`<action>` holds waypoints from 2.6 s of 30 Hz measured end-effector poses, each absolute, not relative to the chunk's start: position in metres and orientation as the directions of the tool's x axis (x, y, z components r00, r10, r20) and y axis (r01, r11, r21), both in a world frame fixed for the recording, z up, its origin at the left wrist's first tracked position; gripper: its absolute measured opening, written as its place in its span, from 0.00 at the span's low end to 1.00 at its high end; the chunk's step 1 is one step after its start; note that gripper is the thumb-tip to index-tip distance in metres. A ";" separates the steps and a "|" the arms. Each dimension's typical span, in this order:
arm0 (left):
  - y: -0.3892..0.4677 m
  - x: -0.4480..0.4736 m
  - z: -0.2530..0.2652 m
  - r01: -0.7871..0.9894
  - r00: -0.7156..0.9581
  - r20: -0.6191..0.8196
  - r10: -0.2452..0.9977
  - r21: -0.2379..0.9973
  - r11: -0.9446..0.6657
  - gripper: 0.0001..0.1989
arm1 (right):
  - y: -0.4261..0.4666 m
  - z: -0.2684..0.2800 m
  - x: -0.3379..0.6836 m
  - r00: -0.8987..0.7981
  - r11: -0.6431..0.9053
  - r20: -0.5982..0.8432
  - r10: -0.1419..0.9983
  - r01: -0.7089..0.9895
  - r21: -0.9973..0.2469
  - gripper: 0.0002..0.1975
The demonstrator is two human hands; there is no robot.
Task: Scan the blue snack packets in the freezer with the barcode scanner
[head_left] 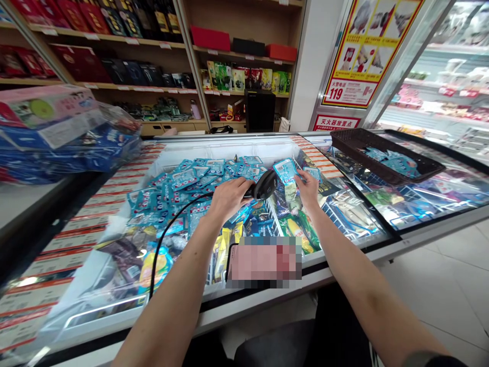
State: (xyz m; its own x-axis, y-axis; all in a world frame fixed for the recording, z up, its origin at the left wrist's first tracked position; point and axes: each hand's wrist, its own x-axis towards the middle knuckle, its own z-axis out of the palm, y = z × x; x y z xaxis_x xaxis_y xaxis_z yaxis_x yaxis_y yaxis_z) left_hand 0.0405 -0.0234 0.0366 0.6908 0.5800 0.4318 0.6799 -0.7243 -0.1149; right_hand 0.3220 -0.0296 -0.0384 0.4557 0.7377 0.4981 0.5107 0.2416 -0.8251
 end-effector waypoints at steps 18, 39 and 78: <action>-0.015 0.025 0.036 0.764 0.598 0.496 0.630 -0.116 -0.634 0.19 | -0.043 -0.036 0.355 0.568 -0.239 0.594 0.570 0.806 -0.541 0.17; -0.010 0.019 0.035 0.787 0.581 0.501 0.641 -0.144 -0.600 0.18 | -0.040 -0.027 0.318 0.178 0.053 0.573 0.800 0.930 -0.363 0.20; -0.009 0.022 0.033 0.741 0.635 0.476 0.609 -0.152 -0.654 0.19 | -0.039 0.009 0.295 0.406 -0.053 0.410 0.817 0.760 -0.648 0.28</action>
